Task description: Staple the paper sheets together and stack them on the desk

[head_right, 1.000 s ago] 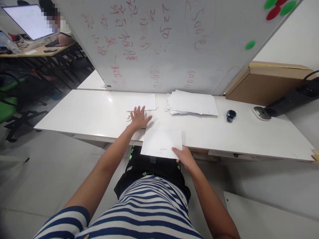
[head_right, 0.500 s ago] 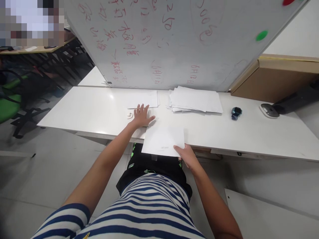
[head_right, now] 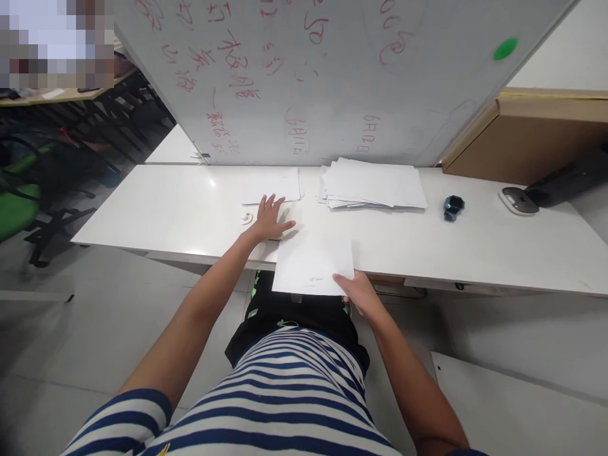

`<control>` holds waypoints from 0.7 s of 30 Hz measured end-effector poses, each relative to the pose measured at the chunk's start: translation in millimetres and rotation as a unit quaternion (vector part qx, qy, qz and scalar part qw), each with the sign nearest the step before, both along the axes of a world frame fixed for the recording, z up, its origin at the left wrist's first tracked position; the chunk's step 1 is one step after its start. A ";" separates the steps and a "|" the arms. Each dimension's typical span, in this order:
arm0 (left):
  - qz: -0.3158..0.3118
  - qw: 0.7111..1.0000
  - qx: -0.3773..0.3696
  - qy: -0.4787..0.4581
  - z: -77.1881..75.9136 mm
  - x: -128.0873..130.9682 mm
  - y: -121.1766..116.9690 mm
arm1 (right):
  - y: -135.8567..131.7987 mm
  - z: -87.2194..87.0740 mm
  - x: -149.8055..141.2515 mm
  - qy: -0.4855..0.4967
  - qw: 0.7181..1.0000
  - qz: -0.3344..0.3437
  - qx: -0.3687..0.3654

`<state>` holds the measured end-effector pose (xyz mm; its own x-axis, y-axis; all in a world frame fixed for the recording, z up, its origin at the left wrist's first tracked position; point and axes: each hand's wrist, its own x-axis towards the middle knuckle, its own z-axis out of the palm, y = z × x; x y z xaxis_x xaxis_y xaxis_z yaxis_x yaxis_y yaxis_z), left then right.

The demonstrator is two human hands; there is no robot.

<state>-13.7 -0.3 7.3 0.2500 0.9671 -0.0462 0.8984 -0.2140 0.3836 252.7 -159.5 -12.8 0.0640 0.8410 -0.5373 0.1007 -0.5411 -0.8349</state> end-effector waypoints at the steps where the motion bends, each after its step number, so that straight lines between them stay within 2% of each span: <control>1: -0.002 1.000 0.001 -0.006 -0.1 -0.9 0.1 | 0.0 0.7 0.1 0.002 1.000 -0.002 -0.001; 9: -0.009 1.000 0.009 0.024 -2.9 1.6 0.5 | -1.0 8.1 -2.3 0.010 1.000 -0.004 -0.002; 15: -0.011 0.995 0.041 0.086 -6.4 13.1 -2.2 | -5.8 -2.9 -5.8 0.027 0.999 -0.018 -0.011; 21: -0.052 0.994 0.042 0.085 -11.9 17.5 3.0 | -10.4 -13.5 -7.6 0.034 0.999 -0.031 -0.026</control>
